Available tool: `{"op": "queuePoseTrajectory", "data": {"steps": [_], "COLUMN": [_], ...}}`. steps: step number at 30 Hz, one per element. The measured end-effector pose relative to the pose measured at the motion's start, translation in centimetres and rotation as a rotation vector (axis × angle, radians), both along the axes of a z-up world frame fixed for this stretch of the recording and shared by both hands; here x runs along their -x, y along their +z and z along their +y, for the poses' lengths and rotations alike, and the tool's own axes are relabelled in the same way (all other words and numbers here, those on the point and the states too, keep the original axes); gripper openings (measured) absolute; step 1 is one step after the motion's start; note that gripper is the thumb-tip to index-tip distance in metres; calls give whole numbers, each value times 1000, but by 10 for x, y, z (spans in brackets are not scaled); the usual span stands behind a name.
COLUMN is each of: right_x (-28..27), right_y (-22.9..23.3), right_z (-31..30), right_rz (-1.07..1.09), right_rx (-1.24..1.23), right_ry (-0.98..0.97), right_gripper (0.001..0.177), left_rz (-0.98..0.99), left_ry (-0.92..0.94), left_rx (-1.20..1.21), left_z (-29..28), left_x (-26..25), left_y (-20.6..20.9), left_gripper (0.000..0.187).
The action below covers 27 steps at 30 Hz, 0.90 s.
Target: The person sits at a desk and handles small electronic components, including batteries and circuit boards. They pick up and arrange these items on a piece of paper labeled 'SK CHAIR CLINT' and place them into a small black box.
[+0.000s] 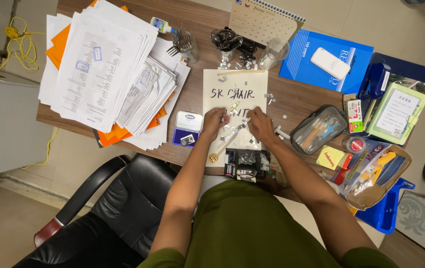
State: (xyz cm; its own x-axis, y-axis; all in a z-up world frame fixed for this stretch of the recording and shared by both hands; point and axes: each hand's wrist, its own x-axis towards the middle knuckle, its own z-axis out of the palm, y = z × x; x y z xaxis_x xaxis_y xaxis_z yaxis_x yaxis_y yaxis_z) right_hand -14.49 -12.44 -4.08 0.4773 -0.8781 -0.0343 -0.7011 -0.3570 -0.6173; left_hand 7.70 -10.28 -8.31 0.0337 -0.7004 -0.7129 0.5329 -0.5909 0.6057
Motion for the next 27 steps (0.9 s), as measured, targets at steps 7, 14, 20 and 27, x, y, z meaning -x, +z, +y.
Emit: {"op": "queuePoseTrajectory", "data": {"steps": [7, 14, 20, 27], "right_x": [-12, -14, -6, -1], "right_y": [41, 21, 7, 22], "right_z": [18, 27, 20, 23], "right_rz": [5, 47, -18, -273], "right_rx": [22, 85, 96, -70], "right_ry": [69, 138, 168, -127], "right_gripper": [45, 45, 26, 19], "left_rz": [-876, -1105, -985, 64], "left_ry": [-532, -792, -682, 107], "left_rx": [296, 631, 538, -25], "left_z": [27, 33, 34, 23], "left_x": [9, 21, 19, 15], "left_y": [17, 43, 19, 10], "left_gripper": [28, 44, 18, 19]}}
